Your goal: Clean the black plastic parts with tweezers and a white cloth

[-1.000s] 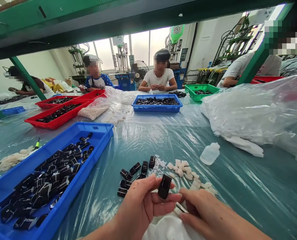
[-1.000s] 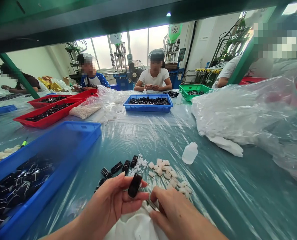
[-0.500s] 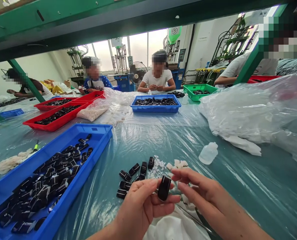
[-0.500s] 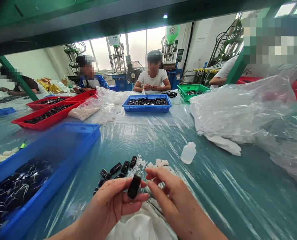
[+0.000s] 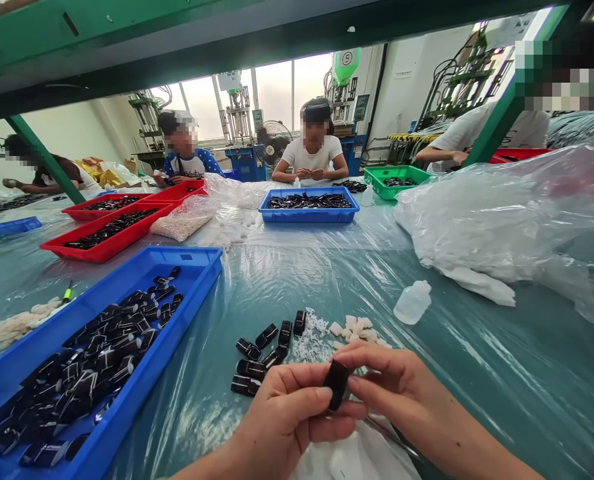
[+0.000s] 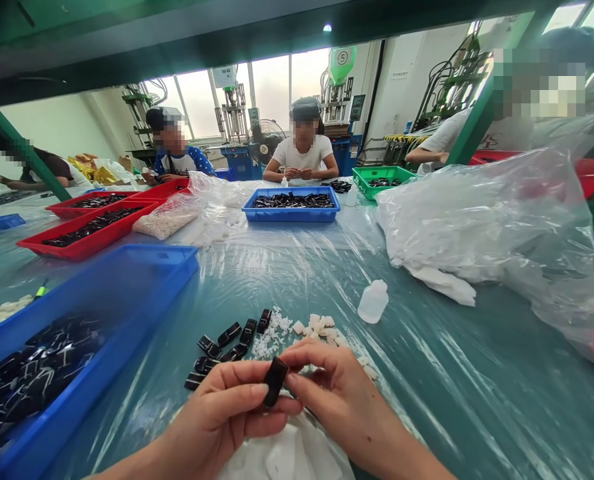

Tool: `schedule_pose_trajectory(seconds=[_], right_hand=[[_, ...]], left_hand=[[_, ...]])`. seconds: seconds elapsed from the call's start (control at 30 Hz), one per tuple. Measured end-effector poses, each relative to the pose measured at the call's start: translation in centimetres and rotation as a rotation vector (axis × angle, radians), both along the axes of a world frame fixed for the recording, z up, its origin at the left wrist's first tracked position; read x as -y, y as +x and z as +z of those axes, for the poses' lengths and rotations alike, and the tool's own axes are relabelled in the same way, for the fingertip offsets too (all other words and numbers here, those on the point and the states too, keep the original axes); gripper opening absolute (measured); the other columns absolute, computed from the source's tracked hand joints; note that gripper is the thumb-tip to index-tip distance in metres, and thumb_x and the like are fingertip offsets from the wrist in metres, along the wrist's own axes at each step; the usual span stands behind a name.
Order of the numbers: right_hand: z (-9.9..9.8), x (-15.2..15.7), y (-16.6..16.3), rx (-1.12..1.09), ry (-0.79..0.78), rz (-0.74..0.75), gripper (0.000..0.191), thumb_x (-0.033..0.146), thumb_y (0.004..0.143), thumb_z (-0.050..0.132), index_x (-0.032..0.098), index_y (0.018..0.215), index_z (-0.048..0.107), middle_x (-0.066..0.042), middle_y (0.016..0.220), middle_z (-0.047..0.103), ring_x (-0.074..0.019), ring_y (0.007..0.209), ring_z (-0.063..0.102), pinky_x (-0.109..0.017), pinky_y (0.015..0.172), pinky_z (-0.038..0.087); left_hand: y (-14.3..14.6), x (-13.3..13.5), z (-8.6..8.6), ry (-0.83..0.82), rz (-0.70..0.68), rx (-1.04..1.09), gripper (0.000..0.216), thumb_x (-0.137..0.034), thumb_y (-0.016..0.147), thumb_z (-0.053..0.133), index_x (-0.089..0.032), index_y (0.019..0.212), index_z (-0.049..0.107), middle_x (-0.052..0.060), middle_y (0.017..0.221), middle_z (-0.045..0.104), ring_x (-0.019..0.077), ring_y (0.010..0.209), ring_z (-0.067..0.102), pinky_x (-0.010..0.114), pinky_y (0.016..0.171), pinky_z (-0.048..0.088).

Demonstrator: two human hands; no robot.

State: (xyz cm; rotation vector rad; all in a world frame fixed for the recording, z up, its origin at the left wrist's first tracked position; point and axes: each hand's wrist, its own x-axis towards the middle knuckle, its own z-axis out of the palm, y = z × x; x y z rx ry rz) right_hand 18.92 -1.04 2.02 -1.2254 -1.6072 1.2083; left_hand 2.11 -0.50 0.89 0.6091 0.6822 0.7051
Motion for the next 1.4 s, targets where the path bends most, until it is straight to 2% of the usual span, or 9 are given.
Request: schedule_pose_trajectory(seconds=[0.2, 0.37, 0.5, 0.67, 0.77, 0.87, 1.03, 1.27, 1.4], right_hand=[[-0.1, -0.1, 0.1, -0.047, 0.019, 0.015, 0.011, 0.017, 0.074, 0.056, 0.019, 0.079, 0.066, -0.004, 0.088, 0.064, -0.0183, 0.083, 0.061, -0.03, 0.072, 0.049], [0.2, -0.1, 0.1, 0.033, 0.082, 0.003, 0.012, 0.017, 0.075, 0.054, 0.02, 0.076, 0.066, -0.002, 0.078, 0.065, -0.016, 0.074, 0.06, -0.028, 0.066, 0.047], [0.3, -0.1, 0.0, 0.049, 0.11, -0.074, 0.007, 0.021, 0.073, 0.057, 0.018, 0.07, 0.063, -0.002, 0.071, 0.063, -0.0155, 0.069, 0.059, -0.027, 0.063, 0.048], [0.3, -0.1, 0.4, -0.096, 0.073, -0.233, 0.011, 0.028, 0.07, 0.067, 0.019, 0.073, 0.065, -0.003, 0.075, 0.064, -0.0158, 0.068, 0.061, -0.025, 0.062, 0.051], [0.5, 0.0, 0.7, -0.153, 0.128, -0.289, 0.01, 0.029, 0.068, 0.071, 0.021, 0.074, 0.067, -0.002, 0.075, 0.065, -0.016, 0.071, 0.062, -0.025, 0.065, 0.052], [0.8, 0.3, 0.6, -0.144, 0.192, -0.246, 0.008, 0.029, 0.068, 0.07, 0.021, 0.07, 0.069, -0.003, 0.075, 0.065, -0.0176, 0.074, 0.062, -0.026, 0.065, 0.054], [0.9, 0.5, 0.3, -0.095, 0.188, -0.195, 0.008, 0.028, 0.071, 0.068, 0.02, 0.072, 0.07, -0.005, 0.078, 0.066, -0.0178, 0.072, 0.063, -0.025, 0.06, 0.054], [1.2, 0.5, 0.4, -0.01, 0.272, -0.159, 0.005, 0.023, 0.072, 0.065, 0.021, 0.068, 0.069, -0.005, 0.074, 0.067, -0.0166, 0.066, 0.063, -0.023, 0.054, 0.053], [1.1, 0.5, 0.4, 0.019, 0.287, -0.153, 0.007, 0.021, 0.074, 0.063, 0.021, 0.068, 0.068, -0.004, 0.074, 0.067, -0.0164, 0.066, 0.063, -0.024, 0.057, 0.053]], left_hand=[[0.1, 0.1, -0.3, 0.009, -0.009, -0.017, 0.025, -0.017, 0.069, 0.071, -0.01, 0.093, 0.07, 0.012, 0.087, 0.072, 0.0208, 0.084, 0.068, 0.021, 0.071, 0.054], [0.1, 0.2, -0.1, 0.025, -0.012, -0.053, 0.026, -0.018, 0.068, 0.073, -0.01, 0.092, 0.07, 0.011, 0.085, 0.072, 0.0211, 0.085, 0.068, 0.021, 0.071, 0.053], [0.2, 0.2, 0.0, 0.03, -0.004, -0.045, 0.026, -0.02, 0.066, 0.074, -0.011, 0.09, 0.071, 0.011, 0.086, 0.071, 0.0218, 0.085, 0.068, 0.02, 0.069, 0.053], [0.1, 0.2, 0.1, 0.042, 0.013, -0.053, 0.028, -0.02, 0.066, 0.074, -0.011, 0.092, 0.07, 0.013, 0.092, 0.07, 0.0221, 0.087, 0.067, 0.019, 0.068, 0.053], [0.1, 0.2, 0.3, 0.062, -0.005, -0.071, 0.027, -0.021, 0.067, 0.073, -0.011, 0.092, 0.07, 0.014, 0.1, 0.069, 0.0218, 0.087, 0.067, 0.019, 0.068, 0.053], [0.1, 0.3, 0.2, 0.077, -0.012, -0.077, 0.026, -0.021, 0.067, 0.073, -0.012, 0.092, 0.07, 0.013, 0.101, 0.069, 0.0215, 0.085, 0.068, 0.02, 0.068, 0.053], [0.0, 0.4, -0.3, 0.116, -0.037, -0.068, 0.025, -0.021, 0.069, 0.072, -0.013, 0.093, 0.07, 0.011, 0.088, 0.071, 0.0226, 0.085, 0.068, 0.024, 0.072, 0.053], [-0.1, 0.4, -0.1, 0.142, -0.064, -0.115, 0.024, -0.02, 0.071, 0.069, -0.013, 0.094, 0.07, 0.011, 0.09, 0.071, 0.0229, 0.088, 0.067, 0.024, 0.074, 0.052], [0.0, 0.3, 0.1, 0.145, -0.057, -0.142, 0.027, -0.021, 0.07, 0.07, -0.012, 0.095, 0.069, 0.012, 0.091, 0.071, 0.0242, 0.089, 0.066, 0.026, 0.075, 0.052]])
